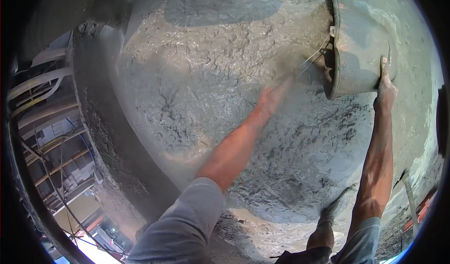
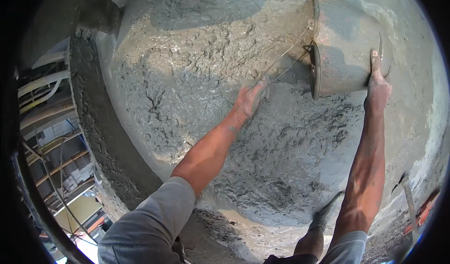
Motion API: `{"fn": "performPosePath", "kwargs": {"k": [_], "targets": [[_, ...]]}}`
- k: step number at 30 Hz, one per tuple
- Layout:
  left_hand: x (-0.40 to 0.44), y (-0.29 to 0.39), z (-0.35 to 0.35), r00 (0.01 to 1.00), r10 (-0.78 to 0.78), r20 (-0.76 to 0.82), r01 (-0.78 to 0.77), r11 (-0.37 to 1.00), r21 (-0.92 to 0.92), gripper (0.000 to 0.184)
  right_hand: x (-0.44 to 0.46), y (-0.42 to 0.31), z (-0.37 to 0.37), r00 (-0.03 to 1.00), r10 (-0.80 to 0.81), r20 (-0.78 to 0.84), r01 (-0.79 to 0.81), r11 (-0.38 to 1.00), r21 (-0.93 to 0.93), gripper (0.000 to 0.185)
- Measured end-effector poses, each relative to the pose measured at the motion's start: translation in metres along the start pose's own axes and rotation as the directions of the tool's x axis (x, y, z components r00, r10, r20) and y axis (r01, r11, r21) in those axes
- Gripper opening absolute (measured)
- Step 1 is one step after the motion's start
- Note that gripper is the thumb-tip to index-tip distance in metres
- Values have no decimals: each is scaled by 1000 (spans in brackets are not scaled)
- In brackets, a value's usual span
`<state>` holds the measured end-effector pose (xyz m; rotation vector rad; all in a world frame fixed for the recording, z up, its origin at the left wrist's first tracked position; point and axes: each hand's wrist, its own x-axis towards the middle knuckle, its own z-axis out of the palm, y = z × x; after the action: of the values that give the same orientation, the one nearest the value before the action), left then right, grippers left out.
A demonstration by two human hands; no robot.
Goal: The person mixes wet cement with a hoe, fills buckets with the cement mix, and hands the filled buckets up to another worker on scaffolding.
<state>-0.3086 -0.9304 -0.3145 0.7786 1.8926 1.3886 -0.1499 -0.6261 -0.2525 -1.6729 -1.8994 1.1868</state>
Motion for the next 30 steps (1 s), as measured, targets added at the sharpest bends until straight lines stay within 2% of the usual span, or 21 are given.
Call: {"fn": "performPosePath", "kwargs": {"k": [1,3,4,6,7,9,10,11,12,13,15,16,18,19,21,22,23,26,27,28,30], "targets": [[-22,-10,-29,994,-108,17,108,994,26,35,-11,-19,17,960,-228,165,261,941,-214,89],[-74,-12,-78,963,-211,-169,192,974,-121,34,-48,-76,66,939,-289,185,328,912,-245,85],[-97,-15,-105,941,-254,-223,215,959,-184,40,-87,-109,110,991,-130,25,132,990,-59,82],[-142,-47,-160,913,-342,-220,277,919,-282,47,-149,-158,169,993,-98,58,97,995,18,75],[-160,-45,-188,888,-396,-232,304,886,-349,49,-171,-173,191,983,-157,96,155,988,25,75],[-178,-29,-223,898,-287,-335,253,957,-142,47,-204,-183,218,968,-232,100,237,970,-46,76],[-185,-17,-241,895,-230,-383,236,971,-32,47,-217,-186,220,973,-205,105,206,978,-4,75],[-191,-1,-252,896,45,-442,84,960,267,44,-231,-190,222,978,-178,110,175,984,38,74],[-197,21,-262,890,-22,-455,135,967,217,37,-246,-188,213,980,-109,166,77,979,189,70],[-203,43,-273,880,-88,-466,185,969,166,31,-259,-164,226,984,-146,105,124,974,192,69],[-219,65,-311,757,-566,-327,553,821,-143,25,-302,-138,243,993,-113,34,105,977,185,69],[-232,61,-326,670,-650,-357,669,738,-87,24,-328,-137,250,997,-67,50,57,983,174,69],[-266,63,-338,624,-633,-458,707,707,-14,26,-356,-143,259,988,-38,152,-2,968,253,69],[-283,72,-341,687,-522,-506,621,783,35,30,-367,-147,260,982,-22,185,-34,955,294,69],[-282,90,-359,711,-480,-514,552,834,-16,39,-390,-149,269,984,25,176,-63,975,215,69],[-284,117,-377,655,-585,-477,607,784,-128,43,-402,-146,278,983,53,178,-84,982,169,69],[-290,136,-392,583,-689,-431,663,710,-237,46,-412,-142,288,981,-24,192,-3,990,140,71],[-305,158,-424,484,-679,-552,757,641,-125,46,-448,-170,310,975,27,222,-29,1000,7,75],[-298,175,-427,525,-509,-681,778,612,142,47,-448,-153,325,918,-58,392,133,977,-166,76],[-288,205,-433,573,-544,-613,775,603,189,46,-443,-119,350,820,-107,563,321,899,-297,76],[-248,280,-447,661,-591,-462,741,608,283,48,-437,-115,372,804,1,595,200,942,-271,76]]}}
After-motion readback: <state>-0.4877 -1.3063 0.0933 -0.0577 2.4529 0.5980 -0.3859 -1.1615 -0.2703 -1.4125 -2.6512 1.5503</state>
